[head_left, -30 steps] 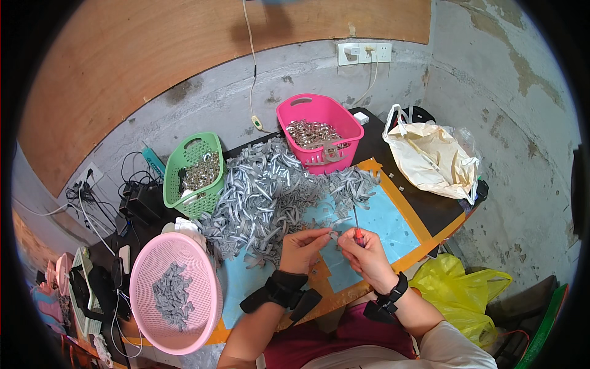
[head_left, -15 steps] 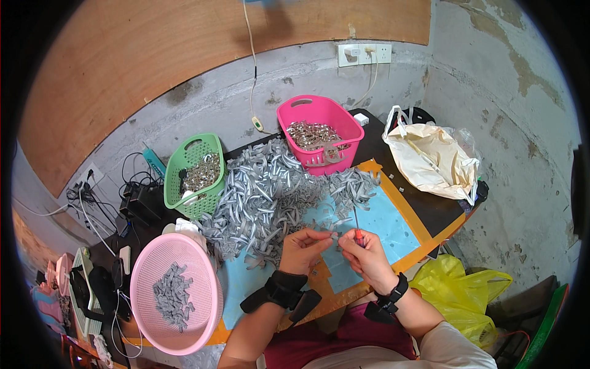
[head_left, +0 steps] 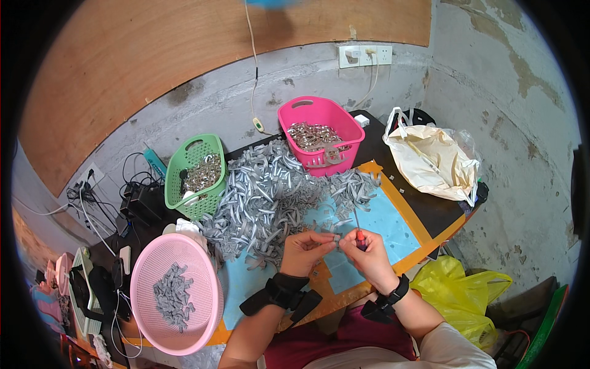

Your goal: The person gathers small grey components into a pink basket, then picks up a component and a metal clip. They join the component and clip together using a small tool and place the assembled unit onto the table.

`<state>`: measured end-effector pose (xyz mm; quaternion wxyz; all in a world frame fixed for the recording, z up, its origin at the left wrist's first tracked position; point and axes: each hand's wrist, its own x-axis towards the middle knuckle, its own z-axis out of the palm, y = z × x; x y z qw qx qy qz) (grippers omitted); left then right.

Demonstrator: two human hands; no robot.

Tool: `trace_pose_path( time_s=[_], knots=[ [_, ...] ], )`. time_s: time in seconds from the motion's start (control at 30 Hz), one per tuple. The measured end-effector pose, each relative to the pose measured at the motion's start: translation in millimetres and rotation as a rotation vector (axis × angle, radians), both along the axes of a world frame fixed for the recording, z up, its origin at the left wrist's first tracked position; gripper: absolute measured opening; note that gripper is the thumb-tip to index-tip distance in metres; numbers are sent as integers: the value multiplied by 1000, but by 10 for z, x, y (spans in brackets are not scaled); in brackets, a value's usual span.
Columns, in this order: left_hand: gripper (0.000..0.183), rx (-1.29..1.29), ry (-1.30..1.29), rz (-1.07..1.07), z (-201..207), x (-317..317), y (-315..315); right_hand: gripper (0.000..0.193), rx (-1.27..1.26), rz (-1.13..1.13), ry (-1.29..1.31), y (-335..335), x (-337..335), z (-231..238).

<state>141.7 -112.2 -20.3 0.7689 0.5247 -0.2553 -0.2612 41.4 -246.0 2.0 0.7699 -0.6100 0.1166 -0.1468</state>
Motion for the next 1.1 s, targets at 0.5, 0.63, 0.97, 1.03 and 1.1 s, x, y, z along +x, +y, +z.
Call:
trace_pose_path(
  time_s=[0.5,0.63,0.97,1.03,1.1],
  knots=[
    [10,40,-81,22,50,-56,-32,13,-448,-209,-171,23,43,-29],
    [10,42,-94,34,-17,-40,-20,18,-629,-195,-194,65,30,7],
    [11,41,65,-15,124,-92,-38,8,-317,-165,-239,57,16,-32],
    [11,-28,41,-69,63,-72,-44,8,-67,-57,-135,70,-9,36],
    [11,14,88,-103,68,-65,-5,8,-22,-39,-154,65,-4,-4]
  ],
)
